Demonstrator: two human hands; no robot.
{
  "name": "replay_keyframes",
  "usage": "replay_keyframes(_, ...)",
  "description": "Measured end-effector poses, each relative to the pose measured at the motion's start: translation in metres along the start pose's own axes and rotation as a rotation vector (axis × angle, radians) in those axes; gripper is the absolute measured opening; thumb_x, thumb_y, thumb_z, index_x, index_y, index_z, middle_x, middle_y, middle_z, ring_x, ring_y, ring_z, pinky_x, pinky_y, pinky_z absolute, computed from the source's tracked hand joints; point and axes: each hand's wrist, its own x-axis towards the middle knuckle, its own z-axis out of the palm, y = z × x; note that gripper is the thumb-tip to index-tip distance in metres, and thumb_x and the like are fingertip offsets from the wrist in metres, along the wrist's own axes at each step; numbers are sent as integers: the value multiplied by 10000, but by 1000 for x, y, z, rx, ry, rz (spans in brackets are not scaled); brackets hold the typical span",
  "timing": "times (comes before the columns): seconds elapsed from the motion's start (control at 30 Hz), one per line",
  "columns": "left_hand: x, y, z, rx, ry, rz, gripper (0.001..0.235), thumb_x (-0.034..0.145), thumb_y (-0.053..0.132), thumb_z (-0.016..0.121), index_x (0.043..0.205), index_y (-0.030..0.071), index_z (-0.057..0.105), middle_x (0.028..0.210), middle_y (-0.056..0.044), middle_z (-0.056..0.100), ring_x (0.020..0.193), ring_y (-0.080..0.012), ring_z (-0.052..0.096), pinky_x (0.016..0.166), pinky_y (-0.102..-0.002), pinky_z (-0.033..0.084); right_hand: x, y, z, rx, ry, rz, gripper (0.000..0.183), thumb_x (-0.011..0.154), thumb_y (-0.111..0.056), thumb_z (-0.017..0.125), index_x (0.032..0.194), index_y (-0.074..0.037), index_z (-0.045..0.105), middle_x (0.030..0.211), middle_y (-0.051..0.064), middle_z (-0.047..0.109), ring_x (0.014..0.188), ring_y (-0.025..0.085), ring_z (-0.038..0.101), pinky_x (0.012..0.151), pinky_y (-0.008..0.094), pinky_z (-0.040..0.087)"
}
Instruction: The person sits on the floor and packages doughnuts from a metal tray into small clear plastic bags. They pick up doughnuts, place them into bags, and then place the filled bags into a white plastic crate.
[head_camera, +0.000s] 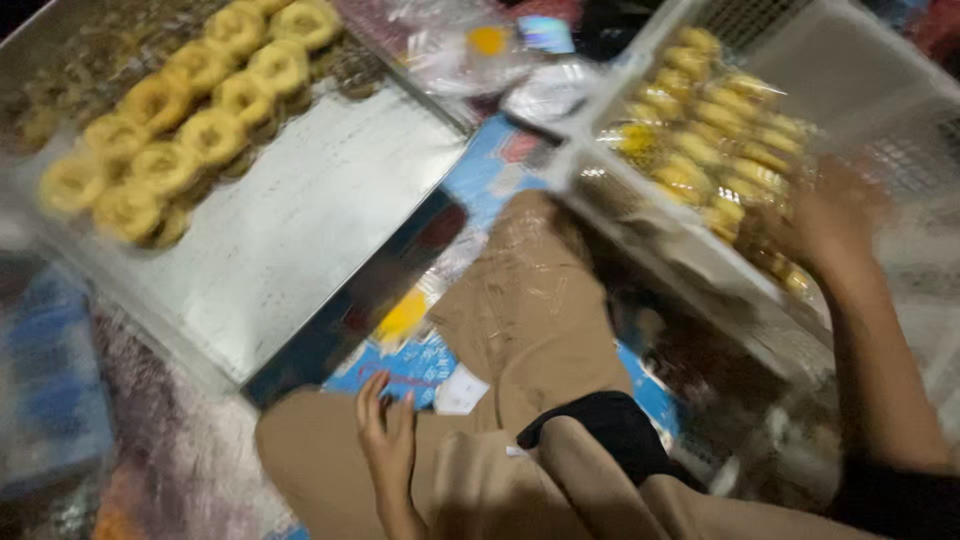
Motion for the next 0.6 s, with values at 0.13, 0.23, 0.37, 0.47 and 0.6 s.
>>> replay_keyframes(0.13, -9, 12, -25, 44, 35, 4, 472, 921, 191, 729, 1359, 58, 613, 1388, -151, 590, 1246, -299, 608, 1026, -392, 519, -103, -154, 20, 602, 264, -629, 432, 973, -267, 700, 1291, -24, 537, 1232, 172, 634, 1168, 316, 613, 1045, 471, 487)
replay_keyframes(0.23, -19, 21, -38, 122, 71, -9, 513, 891, 223, 748, 1366, 84, 614, 1380, -159, 589, 1219, -325, 607, 1022, -409, 502, -127, -271, 147, 641, -462, -1024, 424, 920, -183, 671, 1303, -19, 591, 1222, 183, 674, 1141, 334, 646, 966, 428, 488)
replay_keyframes(0.37, -56, 29, -64, 212, 169, 15, 492, 874, 233, 765, 1327, 94, 636, 1355, -150, 621, 1259, -356, 585, 1020, -432, 484, -107, -373, 341, -65, -507, -1126, 393, 901, -415, 730, 1124, -92, 709, 1114, 202, 724, 1046, 387, 678, 869, 494, 540)
replay_keyframes(0.47, -81, 29, -88, 255, 263, -102, 454, 870, 245, 761, 1291, 110, 653, 1316, -122, 659, 1237, -328, 613, 1004, -414, 500, -94, -392, 415, -234, -271, -1138, 557, 702, -490, 801, 1074, -87, 708, 1122, 185, 708, 1063, 364, 672, 841, 504, 541)
replay_keyframes(0.6, -84, 31, -94, 215, 366, -334, 388, 882, 263, 753, 1245, 143, 691, 1196, -79, 714, 1156, -267, 685, 974, -379, 534, -100, -398, 446, -201, -228, -1171, 353, 898, -348, 734, 1195, -159, 717, 1226, 162, 706, 1122, 362, 674, 888, 524, 552)
